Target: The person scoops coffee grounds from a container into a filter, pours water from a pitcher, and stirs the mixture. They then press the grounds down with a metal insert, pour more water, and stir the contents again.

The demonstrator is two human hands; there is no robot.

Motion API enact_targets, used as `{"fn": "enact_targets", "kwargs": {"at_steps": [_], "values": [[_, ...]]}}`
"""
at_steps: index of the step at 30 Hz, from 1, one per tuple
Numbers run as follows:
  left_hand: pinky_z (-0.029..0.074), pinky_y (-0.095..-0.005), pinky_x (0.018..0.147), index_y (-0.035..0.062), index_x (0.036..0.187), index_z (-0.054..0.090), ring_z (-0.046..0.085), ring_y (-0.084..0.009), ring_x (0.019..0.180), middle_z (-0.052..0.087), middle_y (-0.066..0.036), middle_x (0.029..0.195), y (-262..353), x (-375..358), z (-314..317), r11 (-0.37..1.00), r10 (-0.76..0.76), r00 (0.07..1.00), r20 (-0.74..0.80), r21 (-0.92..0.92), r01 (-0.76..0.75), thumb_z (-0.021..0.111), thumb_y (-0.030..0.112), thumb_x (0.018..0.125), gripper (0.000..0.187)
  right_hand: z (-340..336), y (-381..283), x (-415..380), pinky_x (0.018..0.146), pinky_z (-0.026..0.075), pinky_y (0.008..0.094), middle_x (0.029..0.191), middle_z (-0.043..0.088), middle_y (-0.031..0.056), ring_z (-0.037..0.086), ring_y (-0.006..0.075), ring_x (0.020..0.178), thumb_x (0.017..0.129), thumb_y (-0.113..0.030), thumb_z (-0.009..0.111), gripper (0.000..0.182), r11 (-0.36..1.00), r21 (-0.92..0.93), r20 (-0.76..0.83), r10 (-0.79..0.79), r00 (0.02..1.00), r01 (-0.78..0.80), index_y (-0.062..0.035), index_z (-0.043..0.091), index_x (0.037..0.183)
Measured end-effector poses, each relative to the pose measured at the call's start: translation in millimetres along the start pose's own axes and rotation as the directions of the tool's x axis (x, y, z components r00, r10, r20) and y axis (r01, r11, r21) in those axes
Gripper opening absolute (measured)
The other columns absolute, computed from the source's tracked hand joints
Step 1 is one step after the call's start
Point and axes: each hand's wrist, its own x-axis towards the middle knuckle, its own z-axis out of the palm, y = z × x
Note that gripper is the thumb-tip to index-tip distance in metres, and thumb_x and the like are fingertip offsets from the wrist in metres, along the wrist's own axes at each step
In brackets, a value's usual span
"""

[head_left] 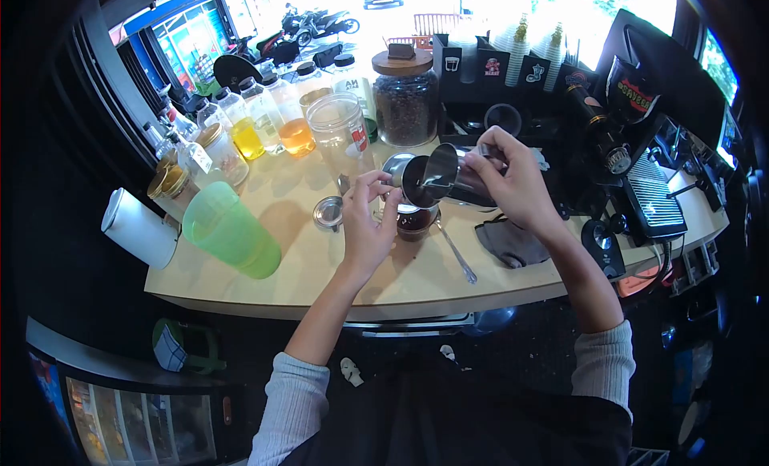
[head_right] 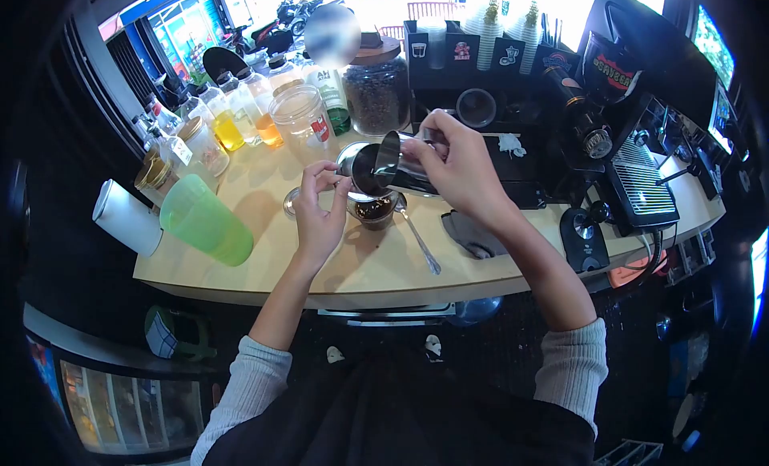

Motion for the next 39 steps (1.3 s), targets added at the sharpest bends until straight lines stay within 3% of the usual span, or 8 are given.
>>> {"fn": "enact_targets", "kwargs": {"at_steps": [3,10,23,26,37,39], "values": [[0.047,-0.0295,0.076,0.0013,0.108,0.049,0.065,-0.0175,0.079,0.067,-0.01,0.079,1.0,-2.6,3.3,0.996,0.054,0.998,-0.023,0.073,-0.052,0.063,0.008,0.088,0.025,9.9,2.7,3.1,0.053,0.037,0.0258,0.06,0.044,0.0019,0.036,0.0063,0.057,0.086,-0.012,0.066,0.02,0.99,0.138,0.036,0.028,0.999,-0.033,0.0029,0.053,0.086],[0.043,-0.0328,0.081,0.0029,0.106,0.051,0.065,-0.0193,0.082,0.067,-0.009,0.08,7.8,-4.2,2.7,0.981,0.081,0.995,-0.06,0.182,-0.069,0.065,0.01,0.086,0.025,10.7,-16.3,3.3,0.05,0.034,0.0306,0.059,0.046,0.0066,0.038,0.0114,0.053,0.084,-0.013,0.067,0.021,0.996,-0.085,0.064,0.0,0.998,0.005,0.0023,0.053,0.086],[0.04,-0.0331,0.082,0.0032,0.105,0.052,0.063,-0.0187,0.078,0.066,-0.007,0.078,8.8,-2.9,-2.2,0.981,0.095,0.993,-0.068,0.178,-0.082,0.065,0.012,0.086,0.025,4.5,-18.6,-1.1,0.055,0.04,0.0312,0.069,0.054,0.0125,0.047,0.0144,0.057,0.083,-0.009,0.067,0.019,0.99,-0.133,0.081,-0.03,0.996,0.041,0.0041,0.054,0.089],[0.033,-0.0373,0.091,0.0051,0.109,0.052,0.06,-0.0198,0.084,0.067,-0.006,0.083,8.7,-4.1,-1.9,0.994,0.037,0.999,-0.028,0.108,-0.033,0.062,0.015,0.088,0.025,4.5,-19.6,0.9,0.056,0.041,0.032,0.07,0.054,0.0137,0.049,0.0163,0.058,0.083,-0.009,0.067,0.02,0.987,-0.155,0.081,-0.036,0.996,0.049,0.0045,0.053,0.088],[0.032,-0.0385,0.092,0.0056,0.11,0.052,0.061,-0.0212,0.09,0.067,-0.006,0.09,5.3,-6.9,3.1,0.993,0.002,1.0,-0.025,0.122,0.001,0.062,0.014,0.088,0.025,11.9,-33.1,7.6,0.063,0.047,0.0388,0.081,0.058,0.0213,0.058,0.0328,0.071,0.082,-0.009,0.067,0.023,0.979,-0.163,0.149,-0.096,0.984,0.12,0.0056,0.05,0.087],[0.032,-0.0385,0.092,0.0057,0.11,0.052,0.061,-0.0209,0.089,0.067,-0.006,0.09,5.0,-7.1,2.4,0.993,-0.006,1.0,-0.03,0.115,0.009,0.062,0.014,0.088,0.025,11.3,-31.8,7.5,0.063,0.047,0.0388,0.082,0.058,0.0213,0.058,0.0321,0.069,0.083,-0.008,0.066,0.022,0.976,-0.173,0.142,-0.111,0.984,0.135,0.0057,0.05,0.087]]}}
